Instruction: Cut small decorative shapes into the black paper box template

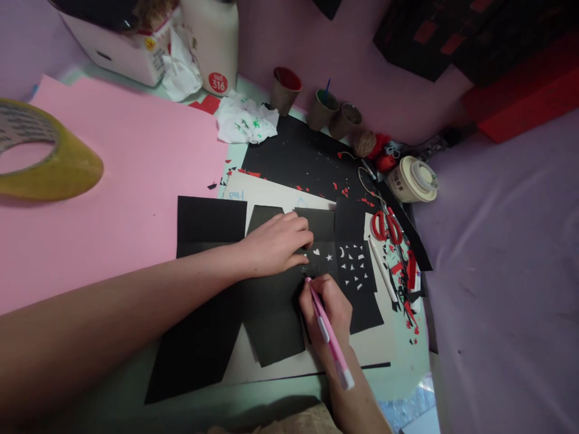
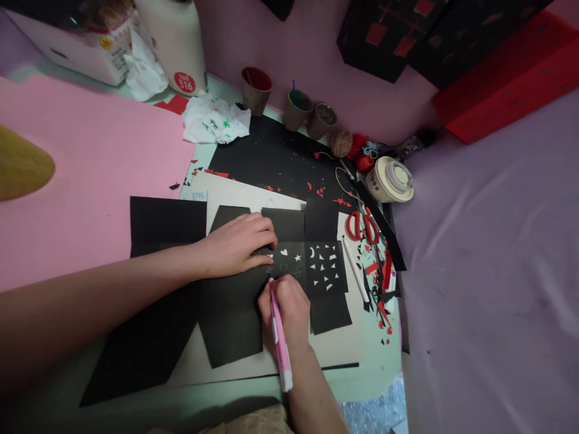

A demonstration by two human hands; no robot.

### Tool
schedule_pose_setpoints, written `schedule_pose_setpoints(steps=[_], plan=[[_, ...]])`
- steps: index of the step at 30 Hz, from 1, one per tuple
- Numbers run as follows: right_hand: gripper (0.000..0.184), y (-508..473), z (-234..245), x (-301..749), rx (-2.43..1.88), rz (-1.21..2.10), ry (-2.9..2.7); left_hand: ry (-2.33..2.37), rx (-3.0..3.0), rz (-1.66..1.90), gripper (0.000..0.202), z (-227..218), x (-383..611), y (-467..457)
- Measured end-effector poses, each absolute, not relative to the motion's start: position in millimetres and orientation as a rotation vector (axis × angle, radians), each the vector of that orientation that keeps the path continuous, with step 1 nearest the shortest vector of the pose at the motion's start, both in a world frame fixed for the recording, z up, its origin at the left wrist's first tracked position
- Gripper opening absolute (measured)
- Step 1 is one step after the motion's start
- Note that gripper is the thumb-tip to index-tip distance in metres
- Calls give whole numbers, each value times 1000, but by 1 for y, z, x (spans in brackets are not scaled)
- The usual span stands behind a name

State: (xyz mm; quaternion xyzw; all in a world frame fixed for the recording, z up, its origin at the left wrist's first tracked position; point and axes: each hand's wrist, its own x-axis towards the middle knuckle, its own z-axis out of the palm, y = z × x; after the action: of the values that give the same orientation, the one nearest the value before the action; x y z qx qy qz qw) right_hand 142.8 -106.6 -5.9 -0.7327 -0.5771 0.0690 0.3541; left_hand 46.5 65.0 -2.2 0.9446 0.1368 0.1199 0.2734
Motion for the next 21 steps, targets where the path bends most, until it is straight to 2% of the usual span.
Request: schedule_pose_setpoints(steps=[21], plan=[[22,-108,-7,143,-1878,187,-1489,377,2540,317,21,-2,45,65]])
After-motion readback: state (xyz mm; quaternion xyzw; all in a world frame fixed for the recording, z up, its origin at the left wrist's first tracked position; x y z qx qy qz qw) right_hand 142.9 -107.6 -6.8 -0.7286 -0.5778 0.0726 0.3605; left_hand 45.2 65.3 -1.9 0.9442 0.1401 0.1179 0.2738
